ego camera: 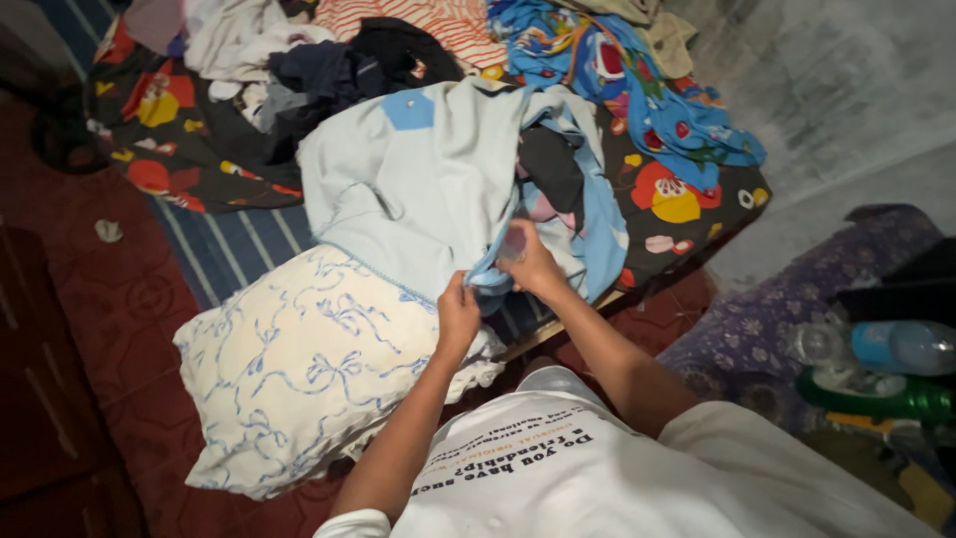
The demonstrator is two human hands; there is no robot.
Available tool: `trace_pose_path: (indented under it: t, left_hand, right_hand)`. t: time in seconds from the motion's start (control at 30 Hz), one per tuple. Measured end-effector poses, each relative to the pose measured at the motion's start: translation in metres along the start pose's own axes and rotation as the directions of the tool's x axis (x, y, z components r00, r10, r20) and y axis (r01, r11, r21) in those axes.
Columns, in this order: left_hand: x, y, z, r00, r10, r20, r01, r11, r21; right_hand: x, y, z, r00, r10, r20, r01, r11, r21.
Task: The person straightens and folds a white pillowcase and then a large blue patterned blanket on a bed. They repeatedly unfold and refold the blanket to align the edges and smooth the fabric, handling the items one at a time.
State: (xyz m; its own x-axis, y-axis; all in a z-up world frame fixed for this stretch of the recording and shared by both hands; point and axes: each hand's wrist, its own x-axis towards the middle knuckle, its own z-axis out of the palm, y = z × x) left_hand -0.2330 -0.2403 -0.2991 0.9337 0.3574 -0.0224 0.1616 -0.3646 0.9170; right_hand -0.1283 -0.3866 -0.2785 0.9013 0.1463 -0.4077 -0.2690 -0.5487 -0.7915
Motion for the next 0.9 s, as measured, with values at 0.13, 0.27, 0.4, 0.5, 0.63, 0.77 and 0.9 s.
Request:
trace_pose_path:
  t: [0.13, 0.27, 0.4, 0.5, 0.63, 0.77, 0.9]
  left_hand:
    - [0.009, 0.004, -0.017, 0.995, -0.085, -0.043, 0.073, 0.972, -0.225]
    - [0.021, 0.034, -0.039, 0.982, 0.115, -0.147, -0.153, 0.947, -0.282]
    - [0.033, 0.074, -0.07, 0.919, 0.287, -0.271, -0.321, 0.943, -0.088]
    - [0.034, 0.103, -0.091, 0.832, 0.449, -0.326, -0.481, 0.876, -0.022]
    - [0.031, 0.133, -0.11, 0.78, 0.48, -0.402, -0.531, 0.847, -0.017]
    - [0.032, 0.148, -0.132, 0.674, 0.528, -0.517, -0.636, 0.771, -0.042]
    - [0.047, 0.144, -0.159, 0.702, 0.248, -0.667, -0.304, 0.952, 0.034]
  right_hand:
    - [0.009, -0.01, 0.009, 0.765, -0.637, -0.09, 0.576, 0.74, -0.347]
    - [0.027, -0.037, 0.019, 0.706, -0.702, -0.088, 0.608, 0.666, -0.432]
    - [0.044, -0.063, 0.016, 0.551, -0.83, -0.086, 0.728, 0.528, -0.437]
    - [0.06, -0.076, 0.004, 0.516, -0.852, -0.087, 0.781, 0.51, -0.36]
    - [0.101, -0.072, -0.003, 0.566, -0.817, -0.111, 0.795, 0.577, -0.187]
    - [0.157, -0.033, 0.007, 0.701, -0.698, -0.147, 0.639, 0.706, -0.303]
    - [0.22, -0.023, -0.013, 0.597, -0.718, -0.357, 0.702, 0.683, -0.199]
